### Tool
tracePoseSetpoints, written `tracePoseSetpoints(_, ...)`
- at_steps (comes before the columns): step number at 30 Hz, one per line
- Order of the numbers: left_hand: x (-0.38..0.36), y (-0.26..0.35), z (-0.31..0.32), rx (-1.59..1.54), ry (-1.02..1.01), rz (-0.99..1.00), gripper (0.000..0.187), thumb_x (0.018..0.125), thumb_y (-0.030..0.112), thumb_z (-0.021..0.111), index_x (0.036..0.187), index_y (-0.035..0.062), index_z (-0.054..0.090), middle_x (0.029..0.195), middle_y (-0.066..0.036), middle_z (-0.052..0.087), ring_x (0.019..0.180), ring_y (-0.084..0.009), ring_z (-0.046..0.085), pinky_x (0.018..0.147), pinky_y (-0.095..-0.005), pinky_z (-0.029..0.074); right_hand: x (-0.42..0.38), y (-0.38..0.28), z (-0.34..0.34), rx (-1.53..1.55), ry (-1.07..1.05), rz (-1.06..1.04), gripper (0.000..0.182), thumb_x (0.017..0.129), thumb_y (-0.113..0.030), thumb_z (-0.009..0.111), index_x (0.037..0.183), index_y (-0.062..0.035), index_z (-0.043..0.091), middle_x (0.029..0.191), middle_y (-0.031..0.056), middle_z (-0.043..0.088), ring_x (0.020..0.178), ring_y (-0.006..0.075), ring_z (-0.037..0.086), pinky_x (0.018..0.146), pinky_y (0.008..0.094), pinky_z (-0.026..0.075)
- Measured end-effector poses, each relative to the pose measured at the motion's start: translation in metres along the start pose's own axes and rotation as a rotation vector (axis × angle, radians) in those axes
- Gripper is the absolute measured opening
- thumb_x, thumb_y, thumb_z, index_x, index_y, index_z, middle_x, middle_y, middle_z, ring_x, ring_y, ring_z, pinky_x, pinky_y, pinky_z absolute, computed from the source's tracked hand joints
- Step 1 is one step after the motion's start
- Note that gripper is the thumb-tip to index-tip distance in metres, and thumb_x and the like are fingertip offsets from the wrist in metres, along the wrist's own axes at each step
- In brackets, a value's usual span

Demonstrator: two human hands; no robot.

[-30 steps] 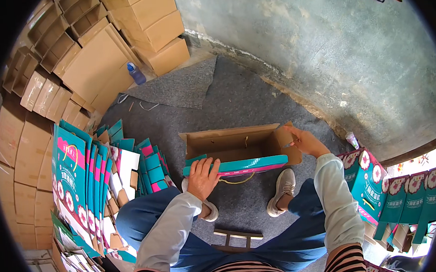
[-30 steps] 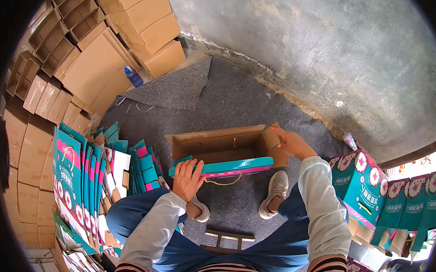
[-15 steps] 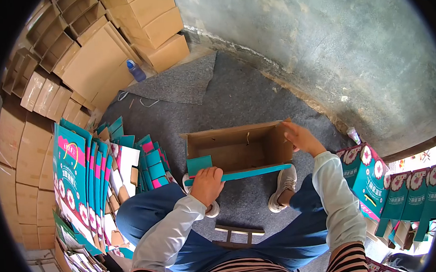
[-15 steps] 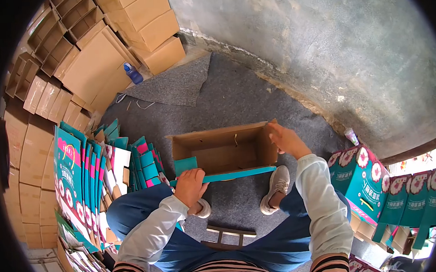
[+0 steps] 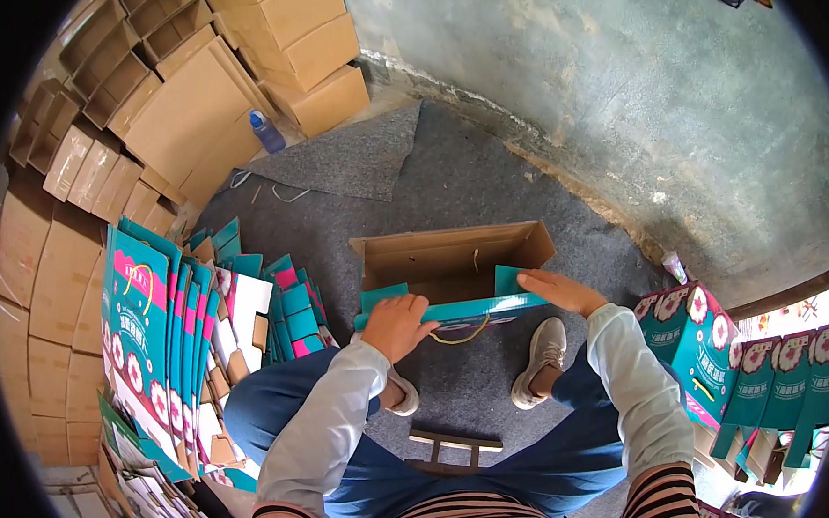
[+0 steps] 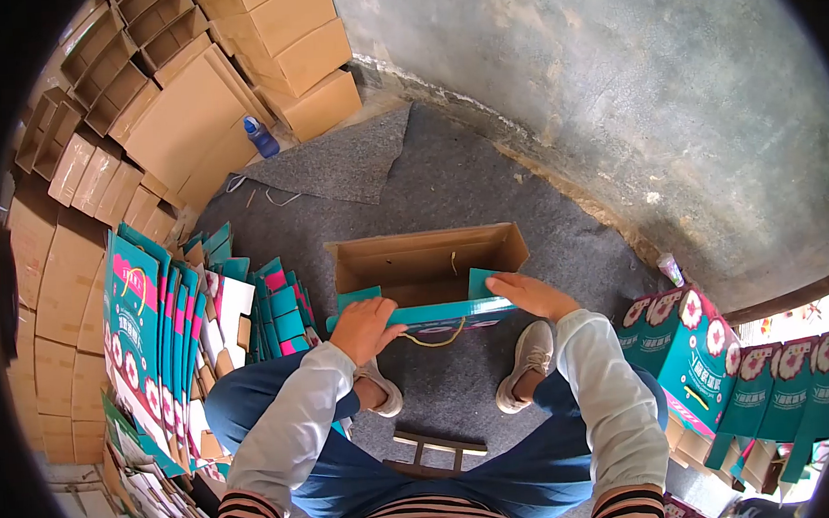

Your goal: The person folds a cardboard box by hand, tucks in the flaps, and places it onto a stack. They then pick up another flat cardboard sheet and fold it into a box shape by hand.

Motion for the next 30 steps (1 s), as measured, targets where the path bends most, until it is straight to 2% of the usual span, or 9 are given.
tracePoseSetpoints(2, 0.011, -0.009, 0.005, 0.010, -0.029, -0.007, 0.042, 0.086, 0.042, 0.062, 0.103, 0.0047, 0.053, 0.096, -0.015, 0.061, 0.091, -0.0338, 0.060, 0.077, -0.0444, 0.045, 0.001, 0.001, -0.001, -0.088, 0.020, 0.040, 0.083, 0.088, -0.068, 0.041, 0.138, -0.0020, 0.043, 0.138, 0.0226, 0.046, 0.129, 0.0348, 0.044, 0.106, 0.0416, 0.035)
tracePoseSetpoints(5, 0.024, -0.022, 0.017, -0.006, -0.163, -0.054, 0.048, 0.088, 0.049, 0.056, 0.108, 0.0048, 0.054, 0.100, -0.015, 0.062, 0.095, -0.0337, 0.059, 0.081, -0.0448, 0.045, 0.001, 0.001, -0.007, -0.100, 0.051, 0.038, 0.079, 0.087, -0.063, 0.050, 0.135, -0.0012, 0.047, 0.132, 0.0246, 0.051, 0.122, 0.0340, 0.050, 0.101, 0.0411, 0.039)
tracePoseSetpoints(8, 0.032, -0.038, 0.028, -0.032, -0.228, -0.121, 0.052, 0.088, 0.052, 0.055, 0.111, 0.0045, 0.054, 0.103, -0.016, 0.061, 0.099, -0.0337, 0.058, 0.083, -0.0455, 0.044, 0.008, 0.004, -0.019, -0.040, 0.198, 0.024, 0.069, 0.086, -0.054, 0.059, 0.129, -0.0012, 0.050, 0.125, 0.0243, 0.056, 0.113, 0.0342, 0.057, 0.095, 0.0409, 0.044)
tracePoseSetpoints(11, 0.036, -0.044, 0.021, -0.037, -0.164, -0.157, 0.058, 0.086, 0.054, 0.055, 0.116, 0.0045, 0.054, 0.107, -0.016, 0.061, 0.103, -0.0338, 0.057, 0.086, -0.0456, 0.044, 0.009, 0.004, -0.027, -0.198, 0.426, -0.067, 0.054, 0.087, -0.045, 0.061, 0.121, -0.0043, 0.053, 0.117, 0.0218, 0.059, 0.102, 0.0349, 0.061, 0.085, 0.0420, 0.049)
tracePoseSetpoints(14, 0.033, -0.052, 0.022, 0.007, -0.088, -0.177, 0.062, 0.085, 0.055, 0.057, 0.120, 0.0043, 0.053, 0.109, -0.017, 0.061, 0.104, -0.0336, 0.056, 0.089, -0.0453, 0.042, -0.003, -0.014, -0.028, -0.330, 0.570, -0.141, 0.041, 0.091, -0.040, 0.056, 0.117, -0.0079, 0.053, 0.114, 0.0188, 0.059, 0.099, 0.0367, 0.061, 0.080, 0.0440, 0.051)
tracePoseSetpoints(17, 0.032, -0.057, 0.019, 0.045, -0.061, -0.196, 0.064, 0.084, 0.055, 0.058, 0.121, 0.0041, 0.053, 0.110, -0.017, 0.060, 0.105, -0.0334, 0.055, 0.092, -0.0447, 0.041, -0.008, -0.026, -0.023, -0.409, 0.595, -0.141, 0.033, 0.093, -0.035, 0.053, 0.115, -0.0101, 0.054, 0.113, 0.0168, 0.058, 0.097, 0.0360, 0.061, 0.078, 0.0444, 0.052)
tracePoseSetpoints(20, 0.033, -0.058, 0.020, 0.070, -0.070, -0.182, 0.063, 0.083, 0.056, 0.058, 0.119, 0.0037, 0.055, 0.109, -0.017, 0.059, 0.105, -0.0331, 0.055, 0.092, -0.0447, 0.040, -0.005, -0.029, -0.016, -0.511, 0.567, -0.181, 0.035, 0.093, -0.034, 0.053, 0.118, -0.0092, 0.054, 0.115, 0.0150, 0.057, 0.098, 0.0348, 0.061, 0.079, 0.0440, 0.052)
tracePoseSetpoints(23, 0.035, -0.058, 0.022, 0.076, -0.036, -0.151, 0.063, 0.082, 0.060, 0.057, 0.110, 0.0041, 0.059, 0.104, -0.017, 0.061, 0.099, -0.0334, 0.058, 0.089, -0.0456, 0.043, -0.005, -0.030, -0.011, -0.595, 0.598, -0.258, 0.042, 0.092, -0.035, 0.055, 0.123, -0.0065, 0.052, 0.118, 0.0154, 0.055, 0.100, 0.0343, 0.061, 0.081, 0.0425, 0.052)
tracePoseSetpoints(30, 0.030, -0.064, 0.016, 0.116, 0.037, -0.167, 0.062, 0.080, 0.060, 0.059, 0.105, 0.0037, 0.060, 0.099, -0.018, 0.061, 0.095, -0.0346, 0.059, 0.085, -0.0464, 0.044, -0.002, -0.029, -0.003, -0.646, 0.545, -0.233, 0.053, 0.088, -0.035, 0.059, 0.128, -0.0024, 0.048, 0.125, 0.0181, 0.051, 0.109, 0.0354, 0.056, 0.087, 0.0418, 0.051)
Point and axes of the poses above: each hand's wrist, its own x-axis towards the middle knuckle, its own z-axis out of the palm, y = z × x, the point moved 10 cm from there along x, towards the middle knuckle
